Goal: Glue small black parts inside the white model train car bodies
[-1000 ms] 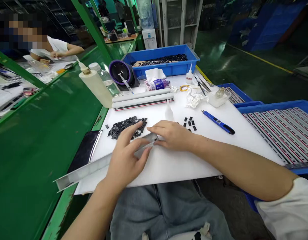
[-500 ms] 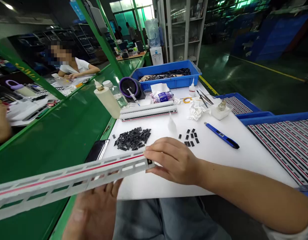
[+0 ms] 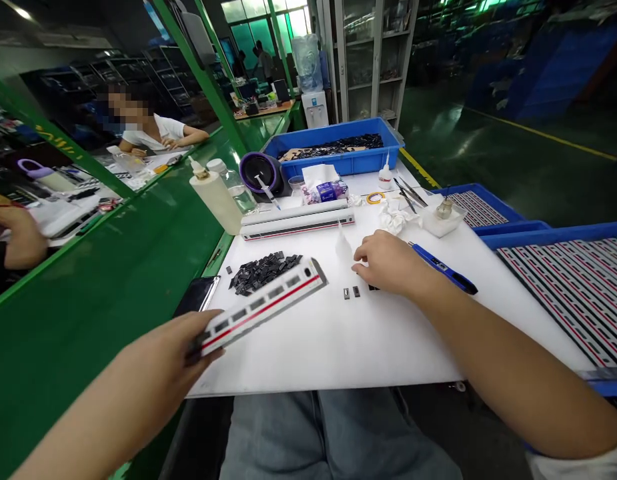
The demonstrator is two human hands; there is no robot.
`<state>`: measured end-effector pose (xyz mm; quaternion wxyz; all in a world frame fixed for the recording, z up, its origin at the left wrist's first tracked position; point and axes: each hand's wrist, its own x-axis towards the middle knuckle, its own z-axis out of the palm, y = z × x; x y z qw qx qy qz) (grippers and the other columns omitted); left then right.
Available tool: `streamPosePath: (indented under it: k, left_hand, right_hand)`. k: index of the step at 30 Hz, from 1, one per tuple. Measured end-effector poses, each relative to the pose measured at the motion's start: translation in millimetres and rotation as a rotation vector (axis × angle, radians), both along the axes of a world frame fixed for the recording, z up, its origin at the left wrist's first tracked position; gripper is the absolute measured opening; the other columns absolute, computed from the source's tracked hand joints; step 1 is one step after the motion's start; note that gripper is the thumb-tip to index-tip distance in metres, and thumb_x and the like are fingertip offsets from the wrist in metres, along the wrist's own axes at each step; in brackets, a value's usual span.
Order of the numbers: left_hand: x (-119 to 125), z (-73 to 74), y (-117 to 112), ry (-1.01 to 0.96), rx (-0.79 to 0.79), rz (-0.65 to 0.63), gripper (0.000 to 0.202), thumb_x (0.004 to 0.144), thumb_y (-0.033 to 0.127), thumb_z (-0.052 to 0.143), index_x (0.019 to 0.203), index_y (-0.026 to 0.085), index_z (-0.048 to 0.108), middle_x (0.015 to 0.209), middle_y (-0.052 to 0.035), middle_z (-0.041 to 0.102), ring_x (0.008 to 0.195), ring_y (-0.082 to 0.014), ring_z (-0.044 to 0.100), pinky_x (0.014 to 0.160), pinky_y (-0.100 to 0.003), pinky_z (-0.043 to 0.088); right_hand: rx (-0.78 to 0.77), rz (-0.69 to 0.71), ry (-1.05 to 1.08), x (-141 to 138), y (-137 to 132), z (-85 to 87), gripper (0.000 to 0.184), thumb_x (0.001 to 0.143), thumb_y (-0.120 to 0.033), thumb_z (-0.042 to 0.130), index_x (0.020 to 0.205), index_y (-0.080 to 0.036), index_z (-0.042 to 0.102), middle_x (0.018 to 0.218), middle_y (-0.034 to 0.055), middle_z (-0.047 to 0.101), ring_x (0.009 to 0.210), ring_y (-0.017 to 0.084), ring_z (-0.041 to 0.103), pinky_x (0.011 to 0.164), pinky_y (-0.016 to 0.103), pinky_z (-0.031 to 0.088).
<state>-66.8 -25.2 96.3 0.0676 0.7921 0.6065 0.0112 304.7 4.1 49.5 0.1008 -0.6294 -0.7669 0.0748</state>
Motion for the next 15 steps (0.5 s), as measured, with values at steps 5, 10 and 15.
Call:
streamPosePath:
  k: [5, 10, 15]
  left_hand:
    - [22.7, -24.5, -4.1, 0.179, -0.166, -0.127, 0.041, 0.089, 0.029, 0.046, 0.127, 0.026, 0.060, 0.133, -0.0065, 0.060, 0.108, -0.0294, 0.064, 0.093, -0.043, 0.053]
    - [43.6, -43.5, -18.1, 0.083, 0.072, -0.304, 0.060, 0.085, 0.025, 0.053, 0.144, 0.016, 0.045, 0.143, -0.0118, 0.052, 0.131, -0.0312, 0.049, 0.109, -0.048, 0.045]
    - [90.9, -56.8, -27.2, -0.024, 0.252, -0.493, 0.052, 0.093, 0.025, 0.049, 0.144, 0.015, 0.043, 0.148, -0.0107, 0.049, 0.135, -0.0279, 0.047, 0.112, -0.047, 0.044]
  right_hand:
    - [-0.130, -0.058, -0.132, -12.7, -2.9, -3.8, 0.019, 0.085, -0.024, 0.057, 0.079, -0.019, 0.075, 0.084, 0.0099, 0.072, 0.086, 0.026, 0.064, 0.066, 0.034, 0.044]
    - [-0.153, -0.129, -0.141, -11.1, -1.5, -6.5, 0.022, 0.085, -0.031, 0.058, 0.091, -0.019, 0.075, 0.095, 0.0109, 0.073, 0.094, 0.026, 0.064, 0.068, 0.033, 0.044]
    - [-0.142, -0.131, -0.178, -12.2, -1.7, -9.7, 0.018, 0.084, -0.025, 0.057, 0.084, -0.019, 0.073, 0.089, 0.0118, 0.072, 0.087, 0.028, 0.064, 0.062, 0.034, 0.042]
